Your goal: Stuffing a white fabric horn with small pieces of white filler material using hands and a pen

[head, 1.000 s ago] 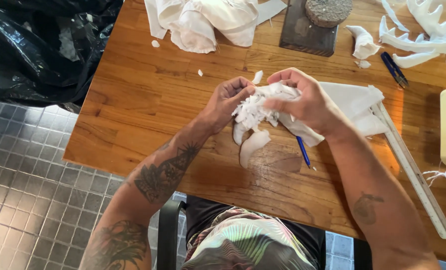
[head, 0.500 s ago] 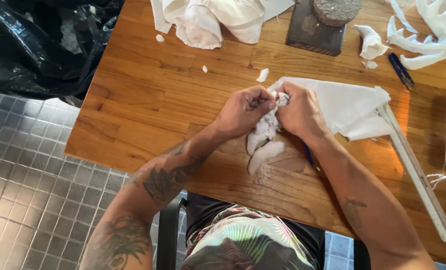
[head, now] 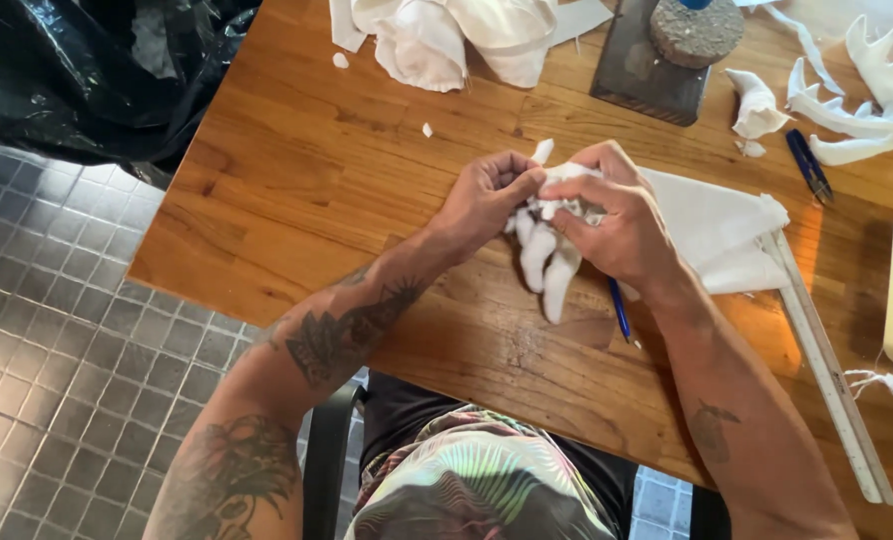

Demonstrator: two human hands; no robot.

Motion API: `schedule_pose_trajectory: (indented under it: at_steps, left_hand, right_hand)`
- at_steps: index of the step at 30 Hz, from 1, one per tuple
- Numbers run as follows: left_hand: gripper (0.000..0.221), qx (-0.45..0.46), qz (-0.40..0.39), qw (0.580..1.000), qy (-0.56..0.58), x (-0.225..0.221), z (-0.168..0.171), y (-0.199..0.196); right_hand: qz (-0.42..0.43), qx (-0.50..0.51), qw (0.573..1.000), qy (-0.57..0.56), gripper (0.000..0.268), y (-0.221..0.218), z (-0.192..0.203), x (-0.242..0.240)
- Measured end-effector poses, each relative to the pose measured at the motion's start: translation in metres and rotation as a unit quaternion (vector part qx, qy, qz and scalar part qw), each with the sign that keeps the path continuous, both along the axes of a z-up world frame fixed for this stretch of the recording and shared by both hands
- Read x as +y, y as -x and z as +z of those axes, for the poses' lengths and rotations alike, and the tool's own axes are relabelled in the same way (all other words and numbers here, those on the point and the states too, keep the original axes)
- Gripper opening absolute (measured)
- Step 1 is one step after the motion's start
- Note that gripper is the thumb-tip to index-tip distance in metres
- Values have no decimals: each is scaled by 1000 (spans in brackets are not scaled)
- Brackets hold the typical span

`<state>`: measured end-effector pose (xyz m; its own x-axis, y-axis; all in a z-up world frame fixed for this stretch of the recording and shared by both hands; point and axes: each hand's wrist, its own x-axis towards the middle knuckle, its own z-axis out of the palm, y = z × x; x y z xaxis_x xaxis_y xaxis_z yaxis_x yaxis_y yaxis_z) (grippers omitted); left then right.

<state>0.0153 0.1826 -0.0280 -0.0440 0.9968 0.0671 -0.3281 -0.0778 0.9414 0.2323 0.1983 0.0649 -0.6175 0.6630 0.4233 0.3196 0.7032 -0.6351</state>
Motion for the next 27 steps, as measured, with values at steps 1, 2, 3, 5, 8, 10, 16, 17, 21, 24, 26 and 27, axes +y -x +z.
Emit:
schedule_pose_trajectory:
  at_steps: [1,2,3,5,8,10,16,17,21,24,26,27]
  left_hand:
    - [25,3,-2,1000,-7,2,3,-1]
    - [25,2,-3,1000,-8,2,1,-1]
    - [25,-7,-4,1000,-11,2,-1,-2]
    - [24,-18,-5,1000,-12,-2,2,-3]
    - [25,-19,-11,1000,-17,-11,18,-2]
    - [24,-13,-18,999,-34,-19,28,-3]
    - [18,68,-48,995,-56,-24,31,-5]
    - [18,69,-48,995,-55,-29,41,-3]
    - [13,111,-54,989,-80,-23,52,2]
    - [14,87,-43,991,-87,-20,40,3]
    - [15,59,-36,994,-80,-19,45,7]
    - [17,46,-23,995,-88,-19,51,11]
  right_hand:
    - [-12,26,999,-26,21,0,-11,4]
    - [-13,25,999,-27,21,0,-10,5]
    - [-13,24,999,-27,11,0,-9,5]
    - [-14,21,999,-27,6,-1,-10,4]
    - [-22,12,999,-33,6,1,-16,6]
    - [-89,14,996,16,16,3,-25,8]
    - [-219,-147,961,86,24,14,0,-11]
    - [-218,-147,961,87,24,13,-10,-11]
    - [-286,-221,932,-21,26,15,-19,-16]
    - [-256,-178,950,10,25,15,-22,-8]
    - [-229,-122,964,58,21,13,-20,1]
    - [-192,-51,970,142,19,12,-15,2]
